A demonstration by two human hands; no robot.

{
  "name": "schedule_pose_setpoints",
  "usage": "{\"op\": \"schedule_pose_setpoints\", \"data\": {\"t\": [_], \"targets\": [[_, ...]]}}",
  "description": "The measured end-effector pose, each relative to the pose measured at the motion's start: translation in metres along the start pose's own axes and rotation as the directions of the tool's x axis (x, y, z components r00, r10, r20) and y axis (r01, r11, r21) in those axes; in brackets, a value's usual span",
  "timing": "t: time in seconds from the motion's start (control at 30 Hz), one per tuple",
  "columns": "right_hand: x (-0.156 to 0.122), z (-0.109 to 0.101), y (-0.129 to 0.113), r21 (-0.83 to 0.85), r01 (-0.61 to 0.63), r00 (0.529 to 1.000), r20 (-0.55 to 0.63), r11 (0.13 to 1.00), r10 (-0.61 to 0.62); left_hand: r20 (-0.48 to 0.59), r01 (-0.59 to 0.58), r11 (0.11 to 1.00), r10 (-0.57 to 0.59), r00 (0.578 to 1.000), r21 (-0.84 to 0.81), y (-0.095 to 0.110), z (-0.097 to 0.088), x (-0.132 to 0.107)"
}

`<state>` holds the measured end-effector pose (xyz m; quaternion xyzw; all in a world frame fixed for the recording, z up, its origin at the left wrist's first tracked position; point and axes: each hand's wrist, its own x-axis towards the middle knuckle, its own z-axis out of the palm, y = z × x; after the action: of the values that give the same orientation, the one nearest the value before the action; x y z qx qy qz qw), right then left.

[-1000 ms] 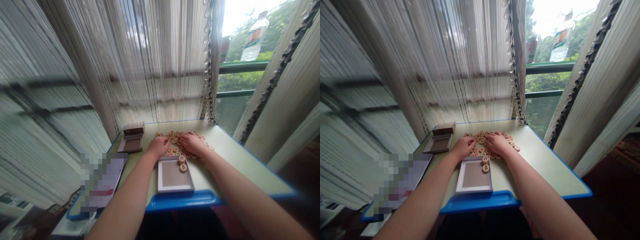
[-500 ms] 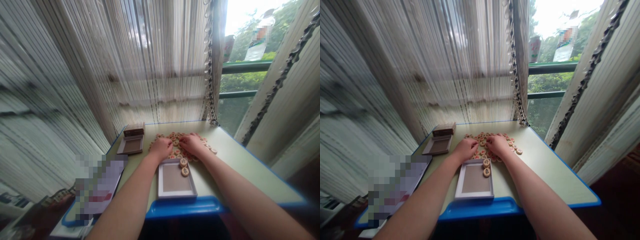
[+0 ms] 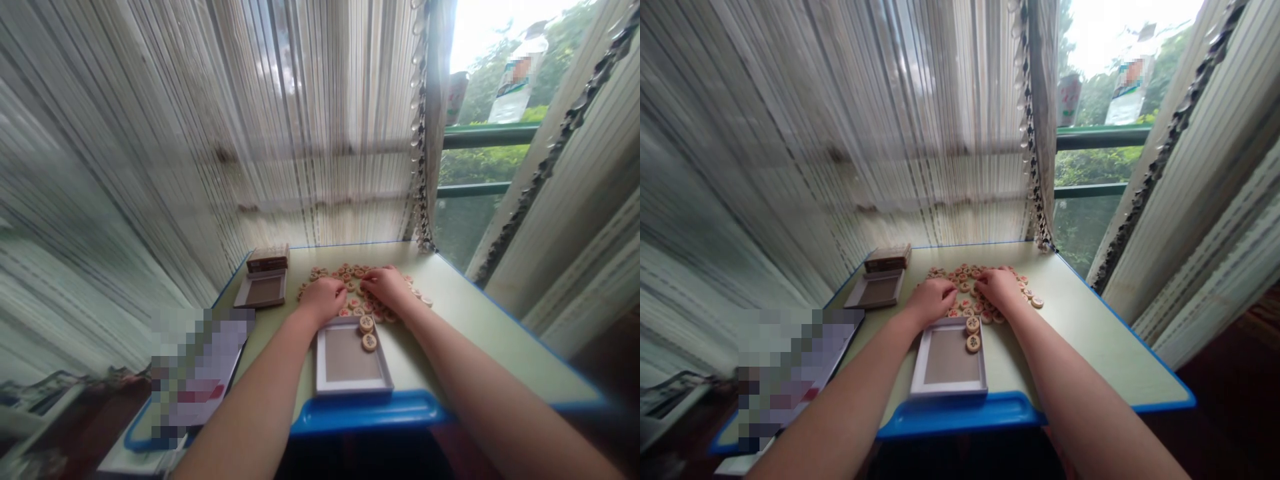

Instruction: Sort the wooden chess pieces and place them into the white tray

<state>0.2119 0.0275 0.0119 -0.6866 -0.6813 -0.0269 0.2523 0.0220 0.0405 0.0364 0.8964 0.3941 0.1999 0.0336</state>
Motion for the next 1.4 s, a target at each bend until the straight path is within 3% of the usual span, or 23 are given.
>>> {"op": "schedule_pose_setpoints", "data": {"t": [0.2,0.3,0.37,0.43,0.53,0.6,0.7,0.83,0.93,1.0,1.2,1.4], "targets": [[-0.001,-0.003,-0.003,0.125,-0.075,0.995,-0.049,0.989,0.082,-0.013,0.004,0.998,-0.005,1.000,-0.057,0.001,-0.001,0.002],[-0.001,-0.007,-0.005,0.300,-0.081,0.984,-0.125,0.950,0.124,-0.046,0.014,0.992,-0.020,0.999,-0.123,0.000,0.000,0.002],[-0.002,-0.013,-0.008,0.504,-0.058,0.979,-0.138,0.861,0.147,-0.071,0.039,0.971,-0.058,0.996,-0.236,0.000,0.001,0.003],[-0.005,-0.021,-0.012,0.700,-0.047,0.984,-0.089,0.712,0.152,-0.070,0.072,0.913,-0.109,0.992,-0.401,0.001,0.003,0.004],[-0.014,-0.029,-0.020,0.842,-0.058,0.993,-0.008,0.536,0.120,0.001,0.111,0.749,-0.145,0.989,-0.653,0.003,0.006,0.006],[-0.019,-0.031,-0.024,0.866,-0.057,0.995,0.008,0.497,0.100,0.062,0.144,0.623,-0.152,0.986,-0.769,0.005,0.007,0.006],[-0.023,-0.029,-0.027,0.851,-0.039,0.998,0.008,0.524,0.060,0.138,0.208,0.488,-0.175,0.975,-0.848,0.003,0.006,0.006],[-0.027,-0.027,-0.028,0.748,0.075,0.996,-0.083,0.660,-0.020,0.193,0.266,0.392,-0.217,0.957,-0.880,-0.003,0.004,0.005],[-0.030,-0.025,-0.029,0.539,0.227,0.969,-0.209,0.811,-0.133,0.203,0.280,0.369,-0.236,0.950,-0.886,-0.004,0.002,0.004],[-0.031,-0.022,-0.030,0.382,0.322,0.935,-0.273,0.866,-0.227,0.200,0.278,0.371,-0.237,0.951,-0.886,-0.004,0.001,0.003],[-0.033,-0.020,-0.030,0.177,0.409,0.888,-0.304,0.895,-0.346,0.213,0.278,0.355,-0.213,0.954,-0.892,-0.004,0.003,0.004],[-0.032,-0.023,-0.029,0.073,0.420,0.885,-0.254,0.905,-0.390,0.224,0.283,0.387,-0.192,0.955,-0.877,-0.002,0.001,0.003]]}}
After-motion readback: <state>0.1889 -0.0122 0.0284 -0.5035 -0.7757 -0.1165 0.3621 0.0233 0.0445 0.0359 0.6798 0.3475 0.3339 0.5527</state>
